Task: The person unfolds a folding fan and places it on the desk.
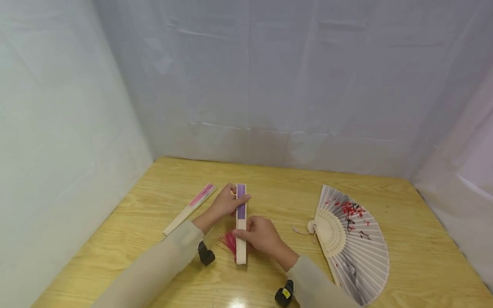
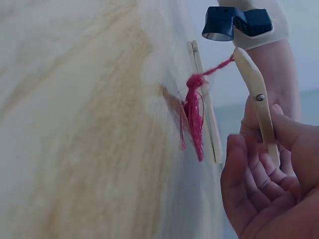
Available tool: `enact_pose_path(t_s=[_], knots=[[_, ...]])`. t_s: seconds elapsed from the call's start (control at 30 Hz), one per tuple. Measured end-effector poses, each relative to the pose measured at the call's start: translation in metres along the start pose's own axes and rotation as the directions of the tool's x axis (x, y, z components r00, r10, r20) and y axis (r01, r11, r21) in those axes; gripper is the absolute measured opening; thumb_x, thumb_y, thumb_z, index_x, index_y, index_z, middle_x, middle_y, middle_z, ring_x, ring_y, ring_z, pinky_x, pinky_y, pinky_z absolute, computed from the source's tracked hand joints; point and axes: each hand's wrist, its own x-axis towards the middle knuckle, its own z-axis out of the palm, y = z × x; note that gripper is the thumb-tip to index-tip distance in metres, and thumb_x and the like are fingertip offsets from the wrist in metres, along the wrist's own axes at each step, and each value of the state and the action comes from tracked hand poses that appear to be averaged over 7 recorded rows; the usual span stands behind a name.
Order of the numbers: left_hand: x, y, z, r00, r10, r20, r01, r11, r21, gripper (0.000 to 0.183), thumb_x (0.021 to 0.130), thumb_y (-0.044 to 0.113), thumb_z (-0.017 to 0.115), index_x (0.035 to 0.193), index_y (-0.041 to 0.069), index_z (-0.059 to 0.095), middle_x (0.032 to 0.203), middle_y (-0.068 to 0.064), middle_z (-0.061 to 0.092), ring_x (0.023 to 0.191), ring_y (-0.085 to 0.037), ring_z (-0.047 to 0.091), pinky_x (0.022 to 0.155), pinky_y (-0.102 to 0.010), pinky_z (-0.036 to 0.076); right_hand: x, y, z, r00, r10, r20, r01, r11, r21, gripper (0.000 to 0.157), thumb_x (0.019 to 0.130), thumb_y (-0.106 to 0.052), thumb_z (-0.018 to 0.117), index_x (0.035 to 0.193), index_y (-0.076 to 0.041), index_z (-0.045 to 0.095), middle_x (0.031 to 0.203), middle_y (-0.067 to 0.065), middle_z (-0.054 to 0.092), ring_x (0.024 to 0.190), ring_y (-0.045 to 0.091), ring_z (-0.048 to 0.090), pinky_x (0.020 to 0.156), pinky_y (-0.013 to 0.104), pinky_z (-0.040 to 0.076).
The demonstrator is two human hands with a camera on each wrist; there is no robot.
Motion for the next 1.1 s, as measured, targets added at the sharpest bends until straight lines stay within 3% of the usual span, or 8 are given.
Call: enact_pose_path(t_s=[0.17, 0.3, 0.6, 0.77, 0.97, 1.1], knots=[[-0.002, 0.0, 0.0, 1.0, 0.002, 0.028, 0.0, 0.999, -0.051, 0.039, 0.092, 0.027, 0.069, 0.096, 0.009, 0.035, 0.073, -0.006, 0.056, 0.05, -0.011, 0.057, 0.047, -0.033, 0.054, -0.002, 0.006, -0.001, 0.997, 0.031, 0.068, -0.041, 0.987, 0.154, 0.03, 0.09, -0.023, 0.071, 0.076, -0.003, 0.053, 0.054, 0.002, 0.057, 0.045, 0.012, 0.054, 0.043, 0.026, 0.047], [-0.005, -0.001, 0.0, 0.999, 0.001, 0.045, 0.001, 0.999, -0.044, 0.037, 0.093, 0.024, 0.068, 0.096, 0.009, 0.035, 0.074, -0.007, 0.057, 0.051, -0.013, 0.056, 0.048, -0.036, 0.055, -0.005, 0.007, -0.002, 0.991, 0.074, 0.114, -0.098, 0.971, 0.22, 0.029, 0.09, -0.023, 0.071, 0.08, -0.002, 0.054, 0.055, 0.001, 0.059, 0.046, 0.011, 0.056, 0.044, 0.026, 0.049], [-0.011, 0.001, 0.0, 0.994, -0.046, 0.101, 0.061, 0.987, -0.151, 0.024, 0.094, 0.011, 0.065, 0.104, 0.0, 0.047, 0.092, -0.01, 0.054, 0.064, -0.019, 0.061, 0.063, -0.04, 0.06, -0.011, 0.015, -0.008, 0.976, 0.107, 0.188, -0.165, 0.931, 0.325, 0.026, 0.093, -0.02, 0.067, 0.086, -0.001, 0.051, 0.059, 0.001, 0.061, 0.05, 0.011, 0.059, 0.049, 0.027, 0.053], [-0.015, 0.0, -0.001, 0.989, -0.072, 0.132, 0.098, 0.974, -0.205, 0.02, 0.093, 0.008, 0.065, 0.106, -0.002, 0.054, 0.091, -0.009, 0.055, 0.072, -0.021, 0.064, 0.072, -0.041, 0.059, -0.012, 0.019, -0.009, 0.97, 0.127, 0.207, -0.197, 0.909, 0.367, 0.023, 0.093, -0.016, 0.067, 0.088, 0.002, 0.053, 0.06, 0.001, 0.061, 0.052, 0.011, 0.06, 0.051, 0.027, 0.054], [-0.017, 0.0, 0.002, 0.985, -0.092, 0.146, 0.126, 0.962, -0.241, 0.027, 0.093, 0.009, 0.066, 0.115, -0.003, 0.056, 0.095, -0.012, 0.065, 0.07, -0.015, 0.065, 0.077, -0.041, 0.059, -0.014, 0.021, -0.011, 0.964, 0.171, 0.204, -0.245, 0.87, 0.428, 0.021, 0.093, -0.013, 0.066, 0.091, 0.003, 0.053, 0.063, 0.001, 0.063, 0.052, 0.011, 0.059, 0.052, 0.026, 0.055], [-0.017, -0.002, 0.004, 0.983, -0.109, 0.145, 0.142, 0.959, -0.244, 0.028, 0.093, 0.01, 0.067, 0.115, -0.002, 0.057, 0.092, -0.01, 0.065, 0.074, -0.019, 0.067, 0.079, -0.041, 0.058, -0.015, 0.023, -0.012, 0.962, 0.176, 0.208, -0.252, 0.868, 0.428, 0.019, 0.093, -0.011, 0.066, 0.093, 0.004, 0.054, 0.064, 0.002, 0.063, 0.054, 0.012, 0.06, 0.054, 0.027, 0.055]])
